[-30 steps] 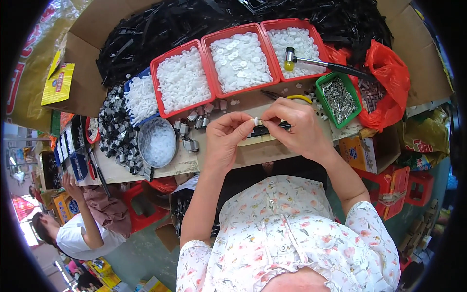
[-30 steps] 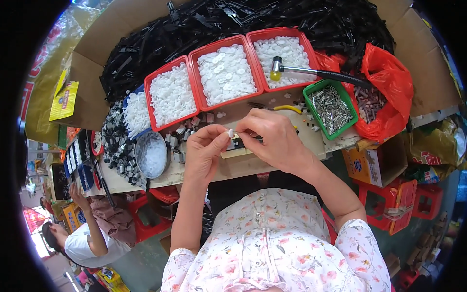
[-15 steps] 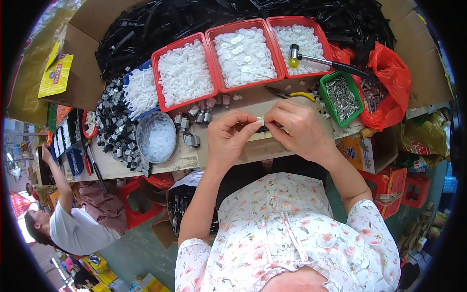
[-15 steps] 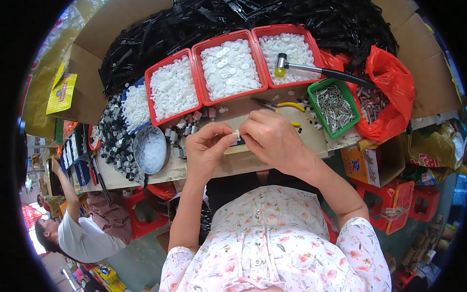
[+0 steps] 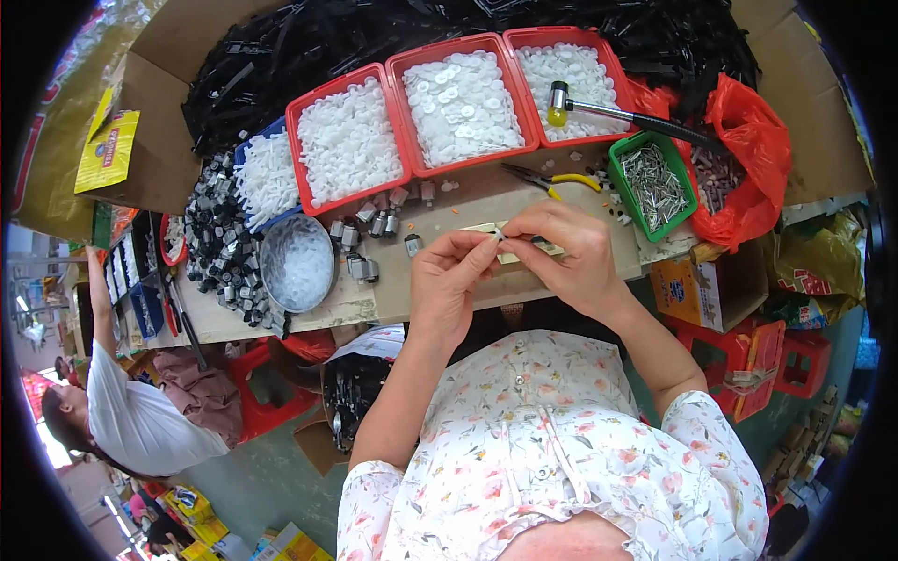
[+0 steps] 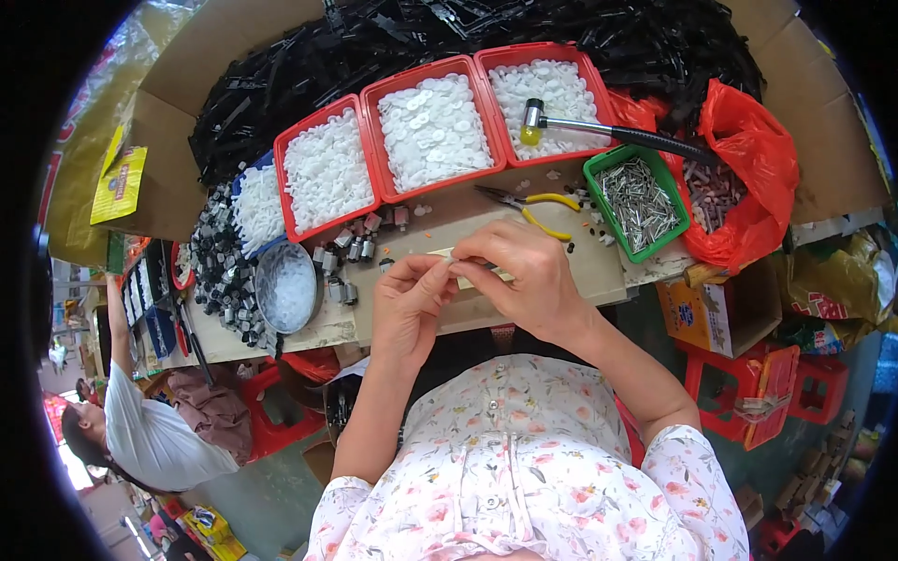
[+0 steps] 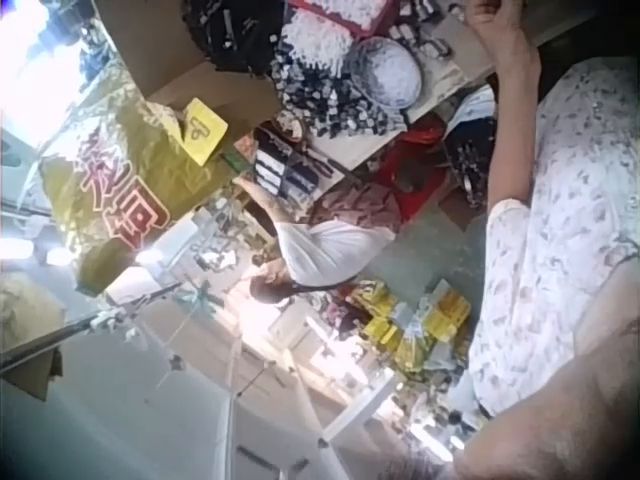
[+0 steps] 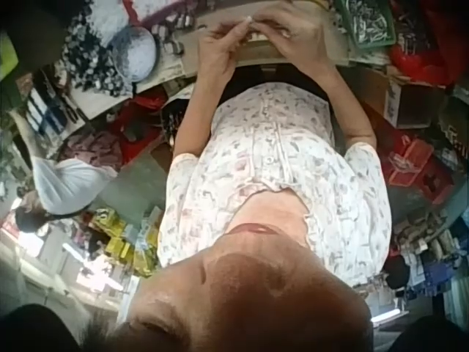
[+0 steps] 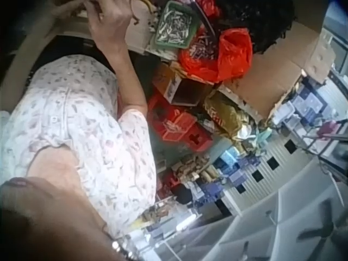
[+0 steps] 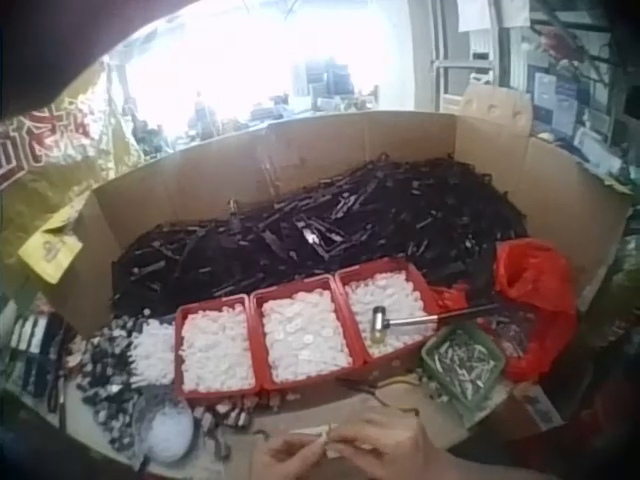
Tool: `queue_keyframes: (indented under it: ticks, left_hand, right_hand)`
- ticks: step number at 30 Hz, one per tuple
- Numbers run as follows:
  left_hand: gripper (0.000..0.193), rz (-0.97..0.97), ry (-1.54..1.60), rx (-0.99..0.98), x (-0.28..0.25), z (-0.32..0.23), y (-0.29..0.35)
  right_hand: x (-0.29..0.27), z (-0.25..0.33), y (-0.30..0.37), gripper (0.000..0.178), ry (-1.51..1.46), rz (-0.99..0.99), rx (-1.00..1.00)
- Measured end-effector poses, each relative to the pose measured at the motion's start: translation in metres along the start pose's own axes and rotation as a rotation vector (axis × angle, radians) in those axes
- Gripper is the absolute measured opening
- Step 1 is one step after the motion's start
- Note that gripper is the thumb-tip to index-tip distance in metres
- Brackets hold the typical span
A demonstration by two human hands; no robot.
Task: Manually assembling small white and black plastic parts using a jig and pliers on a factory workbench.
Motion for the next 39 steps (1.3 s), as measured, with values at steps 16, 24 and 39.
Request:
queue_keyframes:
  ticks: [16, 24, 39]
  left_hand:
    - [0.031, 0.082, -0.411, 0.355, -0.003, -0.007, 0.004]
    - [0.036, -0.161, -1.048, 0.680, -0.006, -0.021, 0.014]
    - [0.031, -0.053, -1.468, 0.991, -0.005, -0.001, 0.016]
  right_hand:
    - [0.009, -0.008, 0.001, 0.012, -0.142, 0.143, 0.071]
    - [0.020, -0.029, 0.008, 0.015, 0.088, 0.163, -0.029]
    - [0.026, -0.042, 0.009, 0.016, 0.142, 0.194, -0.076]
Point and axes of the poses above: each hand's wrist, its own y-axis away from the middle knuckle, its own x-axis out of the palm, z = x × y, the point moved 4 cm from there along -y, towards the middle knuckle, and after that the axes turned 9 degrees about -y, right-handed, at the moved point
